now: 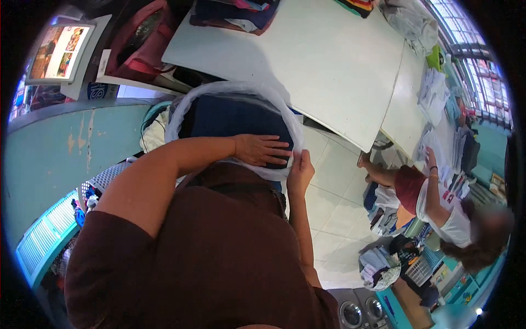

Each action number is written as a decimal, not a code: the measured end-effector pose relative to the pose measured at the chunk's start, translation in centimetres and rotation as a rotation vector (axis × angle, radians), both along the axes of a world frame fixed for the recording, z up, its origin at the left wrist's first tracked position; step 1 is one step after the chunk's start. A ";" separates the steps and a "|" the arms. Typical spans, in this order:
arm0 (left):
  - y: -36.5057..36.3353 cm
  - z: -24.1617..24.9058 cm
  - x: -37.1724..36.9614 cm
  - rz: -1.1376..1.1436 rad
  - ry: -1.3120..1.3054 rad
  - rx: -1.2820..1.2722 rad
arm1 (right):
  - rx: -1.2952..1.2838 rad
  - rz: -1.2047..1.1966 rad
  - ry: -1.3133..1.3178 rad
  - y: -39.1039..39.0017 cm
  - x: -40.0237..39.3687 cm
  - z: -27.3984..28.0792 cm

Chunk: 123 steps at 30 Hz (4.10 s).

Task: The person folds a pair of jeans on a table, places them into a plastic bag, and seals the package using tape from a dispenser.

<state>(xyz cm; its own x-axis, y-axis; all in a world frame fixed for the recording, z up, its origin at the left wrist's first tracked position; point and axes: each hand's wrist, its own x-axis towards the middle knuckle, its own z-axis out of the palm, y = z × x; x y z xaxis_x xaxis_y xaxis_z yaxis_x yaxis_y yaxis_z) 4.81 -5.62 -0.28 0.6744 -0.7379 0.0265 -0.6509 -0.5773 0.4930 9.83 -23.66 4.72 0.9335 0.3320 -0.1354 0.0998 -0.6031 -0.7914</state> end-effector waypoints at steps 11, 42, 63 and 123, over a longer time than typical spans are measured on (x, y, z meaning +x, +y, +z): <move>1.0 3.0 -1.3 0.338 -0.031 0.033 | -0.436 0.355 -0.120 -0.6 4.4 5.5; 23.5 5.5 -9.3 1.742 0.288 -1.383 | 0.036 0.341 0.100 9.5 15.7 1.3; 16.1 10.7 -18.2 1.755 0.237 -1.622 | 0.307 -0.036 0.650 -0.9 6.8 3.1; 18.9 28.2 -14.1 1.675 0.204 -0.498 | 1.060 1.475 0.115 8.3 6.8 28.2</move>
